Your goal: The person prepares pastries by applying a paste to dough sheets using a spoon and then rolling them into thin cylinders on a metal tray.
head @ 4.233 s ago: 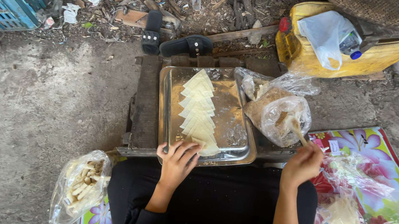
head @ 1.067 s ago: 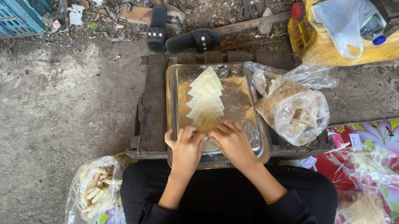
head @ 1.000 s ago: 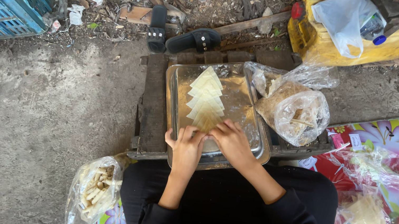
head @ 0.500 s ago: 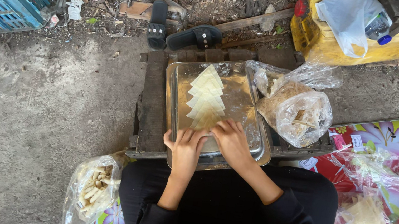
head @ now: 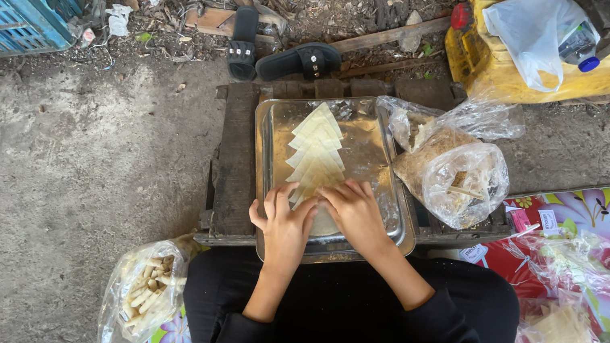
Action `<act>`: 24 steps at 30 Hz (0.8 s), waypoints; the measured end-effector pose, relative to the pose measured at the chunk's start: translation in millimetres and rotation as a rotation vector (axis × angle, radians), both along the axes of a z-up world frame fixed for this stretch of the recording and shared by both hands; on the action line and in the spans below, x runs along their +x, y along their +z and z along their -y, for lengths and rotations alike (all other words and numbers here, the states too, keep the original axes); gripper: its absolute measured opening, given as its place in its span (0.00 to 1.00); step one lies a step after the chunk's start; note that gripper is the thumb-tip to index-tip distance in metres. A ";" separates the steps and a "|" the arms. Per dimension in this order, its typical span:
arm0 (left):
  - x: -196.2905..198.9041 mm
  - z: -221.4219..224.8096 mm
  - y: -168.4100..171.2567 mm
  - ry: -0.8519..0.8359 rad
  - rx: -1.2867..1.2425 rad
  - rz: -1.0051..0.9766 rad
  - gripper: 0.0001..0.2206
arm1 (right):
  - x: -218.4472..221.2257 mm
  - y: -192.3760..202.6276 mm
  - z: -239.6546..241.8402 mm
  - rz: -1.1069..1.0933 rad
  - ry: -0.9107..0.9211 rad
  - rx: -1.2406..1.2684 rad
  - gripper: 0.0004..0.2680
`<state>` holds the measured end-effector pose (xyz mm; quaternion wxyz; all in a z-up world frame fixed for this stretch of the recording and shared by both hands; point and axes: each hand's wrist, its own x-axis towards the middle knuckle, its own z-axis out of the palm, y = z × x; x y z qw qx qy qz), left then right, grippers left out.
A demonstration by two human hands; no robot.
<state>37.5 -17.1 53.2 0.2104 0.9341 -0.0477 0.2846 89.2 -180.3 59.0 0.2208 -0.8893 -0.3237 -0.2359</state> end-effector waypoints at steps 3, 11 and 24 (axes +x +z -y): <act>2.8 -1.1 1.4 -0.005 0.028 -0.014 0.13 | -7.4 5.5 -0.1 0.096 -0.022 0.035 0.08; 20.2 -3.6 -0.7 -0.030 0.098 -0.028 0.15 | -65.6 12.3 -13.7 0.092 -0.202 0.094 0.09; 39.3 -17.4 21.0 0.001 -0.372 -0.038 0.06 | -68.2 -3.9 -17.2 0.036 -0.225 0.192 0.05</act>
